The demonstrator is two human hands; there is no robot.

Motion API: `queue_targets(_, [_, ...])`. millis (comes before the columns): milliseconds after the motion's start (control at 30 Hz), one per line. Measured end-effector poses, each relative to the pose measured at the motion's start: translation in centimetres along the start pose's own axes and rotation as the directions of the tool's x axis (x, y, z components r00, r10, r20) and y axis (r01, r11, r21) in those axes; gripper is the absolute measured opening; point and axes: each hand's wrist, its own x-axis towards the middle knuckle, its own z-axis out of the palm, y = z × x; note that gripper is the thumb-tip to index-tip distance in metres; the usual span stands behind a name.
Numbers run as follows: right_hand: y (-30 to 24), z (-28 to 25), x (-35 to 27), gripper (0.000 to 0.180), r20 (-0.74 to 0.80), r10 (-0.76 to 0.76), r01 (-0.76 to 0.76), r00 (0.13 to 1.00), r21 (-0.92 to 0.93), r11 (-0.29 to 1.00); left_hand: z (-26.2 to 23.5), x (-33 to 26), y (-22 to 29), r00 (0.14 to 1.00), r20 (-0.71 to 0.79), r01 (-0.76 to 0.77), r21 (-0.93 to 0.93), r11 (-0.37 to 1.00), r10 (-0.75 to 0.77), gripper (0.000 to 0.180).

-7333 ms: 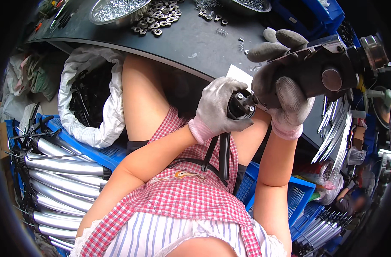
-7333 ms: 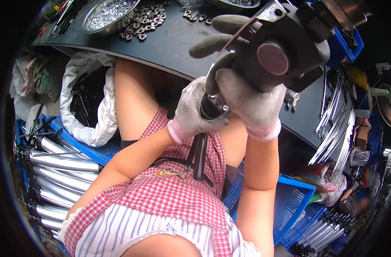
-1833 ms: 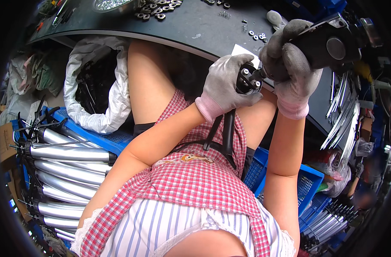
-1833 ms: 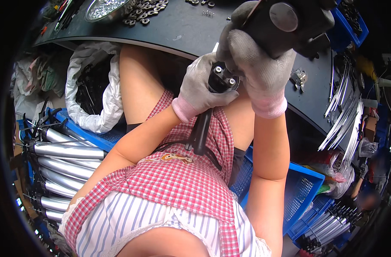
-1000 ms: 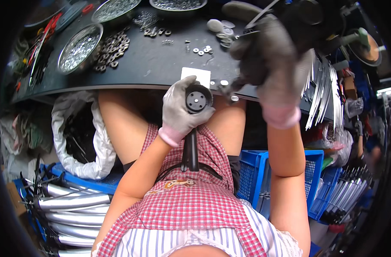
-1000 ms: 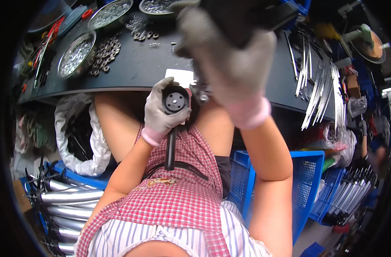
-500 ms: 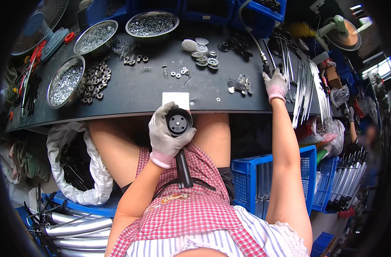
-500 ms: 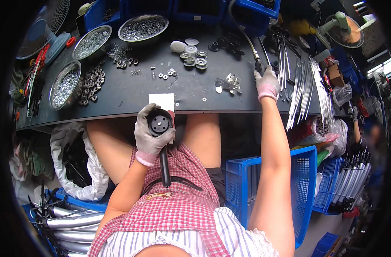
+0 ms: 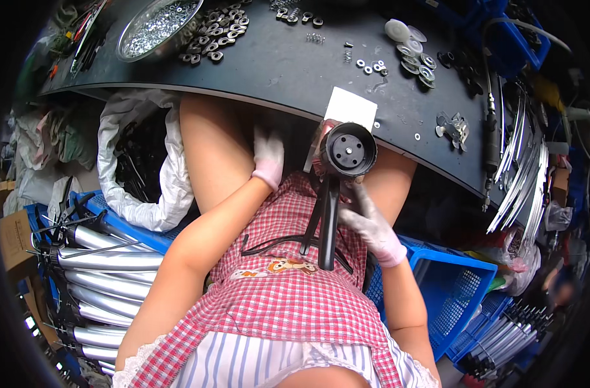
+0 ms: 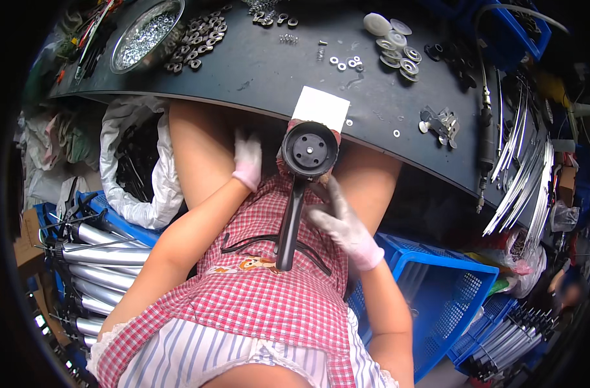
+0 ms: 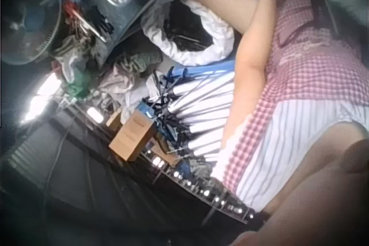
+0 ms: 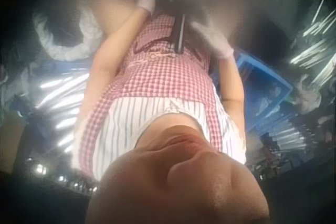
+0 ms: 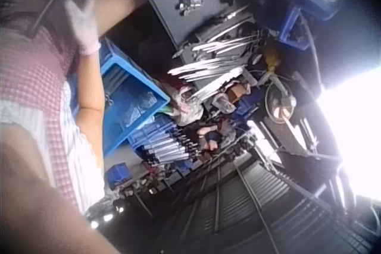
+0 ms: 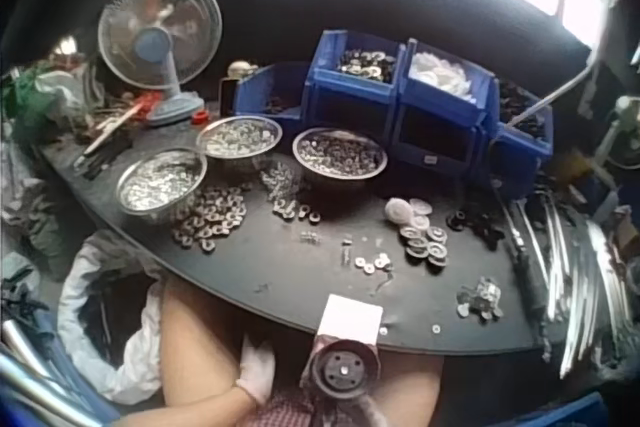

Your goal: Assembling components for a mechanical tool using a pneumatic screwdriver and manual manipulation.

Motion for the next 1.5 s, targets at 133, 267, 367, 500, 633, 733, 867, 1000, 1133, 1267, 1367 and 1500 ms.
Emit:
queue_targets(133, [0.2,3.8,1.6,0.051,0.188,0.157,-0.213,0.97,0.333,0.919,5.2,1.8,-4.0,0.831,0.537,-0.131,-0.058,0.99,0.141,0.029])
queue_targets(267, [0.3,5.7,2.7,0.028,-0.137,0.108,-0.125,0.985,-0.128,0.984,6.5,1.2,-3.2,0.804,0.565,-0.177,-0.077,0.981,0.189,0.03])
queue_targets(367, [3.3,4.2,3.4,0.026,-0.083,-0.088,0.018,0.993,-0.618,0.786,6.7,0.6,-2.6,0.787,0.581,-0.199,-0.083,0.977,0.209,0.03])
queue_targets(500, [2.9,4.6,3.8,0.023,-0.073,-0.114,0.04,0.991,-0.642,0.766,7.0,-0.2,-2.2,0.777,0.582,-0.23,-0.094,0.969,0.24,0.031])
queue_targets(633, [2.9,5.1,3.6,0.029,-0.109,-0.154,0.056,0.982,-0.609,0.791,7.0,-0.6,-1.8,0.759,0.589,-0.269,-0.104,0.957,0.278,0.032])
queue_targets(733, [4.3,4.3,4.2,0.02,-0.168,-0.008,-0.072,0.986,-0.464,0.883,7.1,-0.7,-1.4,0.743,0.588,-0.312,-0.12,0.942,0.321,0.032])
queue_targets(867, [5.6,4.4,5.0,0.023,-0.055,-0.387,0.27,0.92,-0.626,0.731,7.1,0.6,-1.5,0.674,0.712,-0.269,-0.015,0.963,0.199,0.036])
queue_targets(1000, [-3.6,0.6,3.1,0.012,0.198,0.073,0.141,0.977,-0.87,0.473,-2.9,2.0,6.1,0.534,0.839,-0.339,0.099,0.935,0.105,0.036])
queue_targets(1133, [-10.6,-2.7,3.8,0.025,-0.104,-0.269,0.134,0.957,-0.667,0.733,-12.3,1.3,12.4,0.744,0.658,-0.3,0.177,0.938,0.114,0.029])
queue_targets(1267, [-11.8,-2.3,11.8,0.024,0.212,-0.802,0.251,0.558,-0.965,-0.08,-15.6,-0.8,20.6,0.947,0.097,-0.249,-0.379,0.891,0.305,0.015])
queue_targets(1367, [-11.5,-2.5,16.1,0.022,0.214,-0.74,0.197,0.637,-0.974,-0.112,-12.7,0.5,22.6,0.783,-0.066,-0.603,-0.32,0.73,0.618,0.035])
queue_targets(1500, [-11.8,-2.9,16.9,0.018,0.324,-0.701,0.272,0.635,-0.943,-0.19,-9.8,0.4,21.4,0.746,-0.013,-0.646,-0.259,0.719,0.666,0.022])
